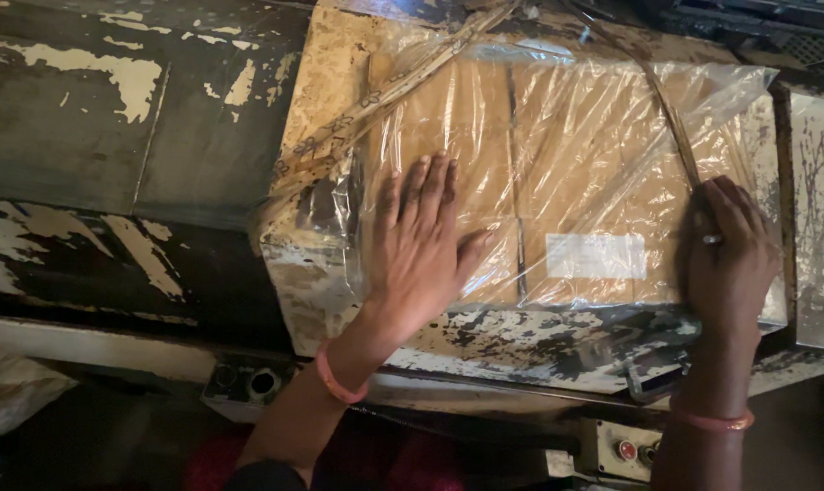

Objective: The person repeatedly staples a plastic-wrapped cardboard box using a handheld stapler. They position the box, press down, and apply staples along the edges, then reposition the box to continue stapling.

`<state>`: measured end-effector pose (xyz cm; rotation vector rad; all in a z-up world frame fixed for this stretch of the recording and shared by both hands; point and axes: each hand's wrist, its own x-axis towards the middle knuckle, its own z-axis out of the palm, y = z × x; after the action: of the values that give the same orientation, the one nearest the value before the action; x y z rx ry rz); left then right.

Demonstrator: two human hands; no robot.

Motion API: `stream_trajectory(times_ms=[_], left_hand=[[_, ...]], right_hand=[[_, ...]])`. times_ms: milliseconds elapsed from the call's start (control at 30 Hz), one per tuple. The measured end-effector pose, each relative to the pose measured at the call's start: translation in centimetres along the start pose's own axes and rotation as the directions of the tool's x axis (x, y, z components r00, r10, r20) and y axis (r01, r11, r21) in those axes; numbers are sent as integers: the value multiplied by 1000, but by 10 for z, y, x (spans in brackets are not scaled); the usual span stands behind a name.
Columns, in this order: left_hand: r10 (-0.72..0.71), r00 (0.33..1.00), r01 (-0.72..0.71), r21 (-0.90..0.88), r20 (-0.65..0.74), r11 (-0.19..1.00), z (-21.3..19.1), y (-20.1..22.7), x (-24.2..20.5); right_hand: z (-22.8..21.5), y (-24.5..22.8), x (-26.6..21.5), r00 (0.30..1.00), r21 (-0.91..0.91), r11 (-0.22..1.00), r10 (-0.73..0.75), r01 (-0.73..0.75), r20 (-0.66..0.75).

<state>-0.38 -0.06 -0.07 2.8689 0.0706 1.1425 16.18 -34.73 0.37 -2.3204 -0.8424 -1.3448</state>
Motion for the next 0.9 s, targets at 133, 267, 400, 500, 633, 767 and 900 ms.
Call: stream_trajectory(times_ms=[133,267,400,500,633,767,900], left_hand=[[4,1000,-5,-4,-16,1000,-1,0,-1],[0,1000,-1,-29,-17,1000,0,0,0],[-4,999,3,-36,-32,999,2,0,1],[-8,1000,7,-37,-17,999,0,1,0],[-4,999,2,-57,-35,998,-3,2,-4],[-4,998,1,-43,-56,999,-5,3,-3],[5,998,-6,-30,-56,1000,-4,2,-1]], right_hand=[[-2,-2,2,1000,19,1000,7,-7,-1],[-3,-4,2,1000,24,1000,8,-8,1],[-3,-2,1,1000,40,999,7,-7,4],[-3,0,2,1000,54,999,7,-7,6],[-3,1,2,1000,57,998,-13,13,2],[-4,0,3,1000,92,996,-4,5,-2],[-5,-3,3,1000,80,997,11,-11,-4]])
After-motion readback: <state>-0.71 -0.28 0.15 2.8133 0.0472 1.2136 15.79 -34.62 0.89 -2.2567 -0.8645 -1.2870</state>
